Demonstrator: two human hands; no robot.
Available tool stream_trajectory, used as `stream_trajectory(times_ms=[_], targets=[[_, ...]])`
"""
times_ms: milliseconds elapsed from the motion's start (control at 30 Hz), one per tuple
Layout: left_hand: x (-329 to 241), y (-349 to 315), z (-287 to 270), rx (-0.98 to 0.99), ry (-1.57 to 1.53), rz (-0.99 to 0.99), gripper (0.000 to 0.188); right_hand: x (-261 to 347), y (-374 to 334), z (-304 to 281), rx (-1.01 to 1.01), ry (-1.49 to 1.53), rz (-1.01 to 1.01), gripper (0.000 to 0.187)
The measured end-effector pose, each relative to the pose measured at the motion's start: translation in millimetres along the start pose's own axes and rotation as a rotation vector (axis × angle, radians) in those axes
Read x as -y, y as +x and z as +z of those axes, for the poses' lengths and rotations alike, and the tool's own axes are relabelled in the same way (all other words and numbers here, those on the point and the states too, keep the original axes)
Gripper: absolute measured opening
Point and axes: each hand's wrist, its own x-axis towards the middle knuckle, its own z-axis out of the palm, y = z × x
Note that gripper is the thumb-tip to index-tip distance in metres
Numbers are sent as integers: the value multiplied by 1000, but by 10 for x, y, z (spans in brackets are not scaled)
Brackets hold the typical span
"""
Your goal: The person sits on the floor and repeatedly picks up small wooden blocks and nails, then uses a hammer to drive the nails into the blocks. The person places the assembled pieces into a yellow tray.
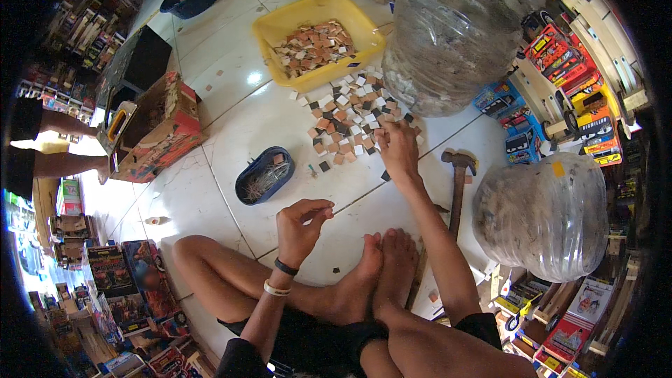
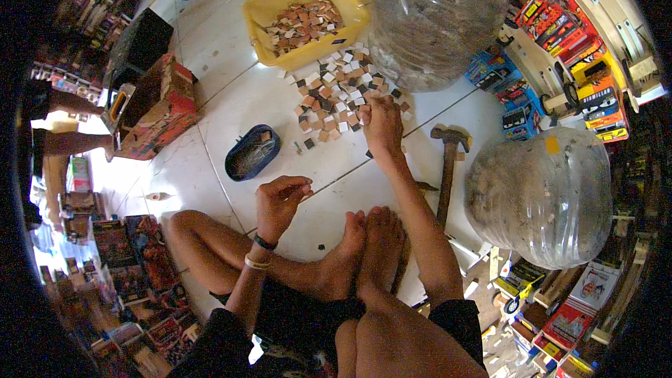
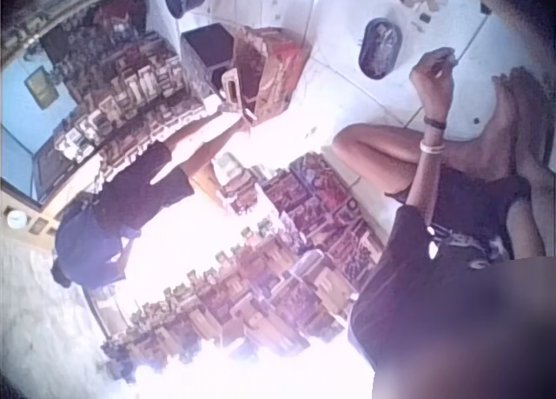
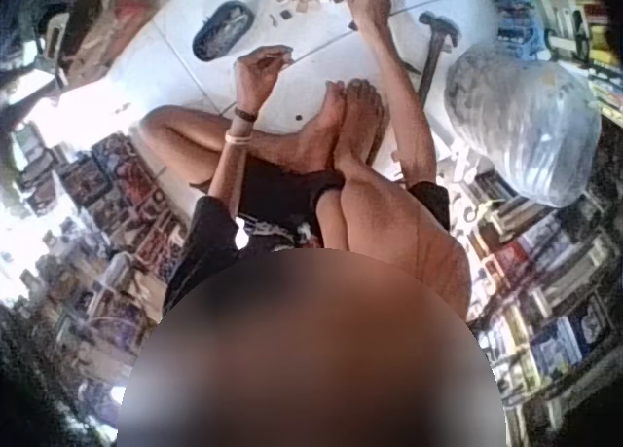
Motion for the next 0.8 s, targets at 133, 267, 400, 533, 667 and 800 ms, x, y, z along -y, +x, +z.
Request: stream_trajectory(times_ms=[133, 267, 400, 533, 667, 800], targets=[[20, 82, 52, -74, -55, -35, 10, -21, 14, -43, 17, -36, -47, 21], [86, 226, 108, -125, -128, -64, 10, 68, -214, -25, 65, 366, 128, 18], [213, 420, 241, -149, -309, -38, 12, 251, -601, 93, 160, 684, 108, 19], [379, 603, 380, -192, -394, 24, 11, 381, -878, 178, 204, 500, 101, 12], [521, 717, 451, -171, -423, -58, 14, 403, -946, 241, -26, 265, -220, 12], [597, 727, 548, -197, -506, -5, 12, 355, -951, 277, 15, 241, -213, 16]])
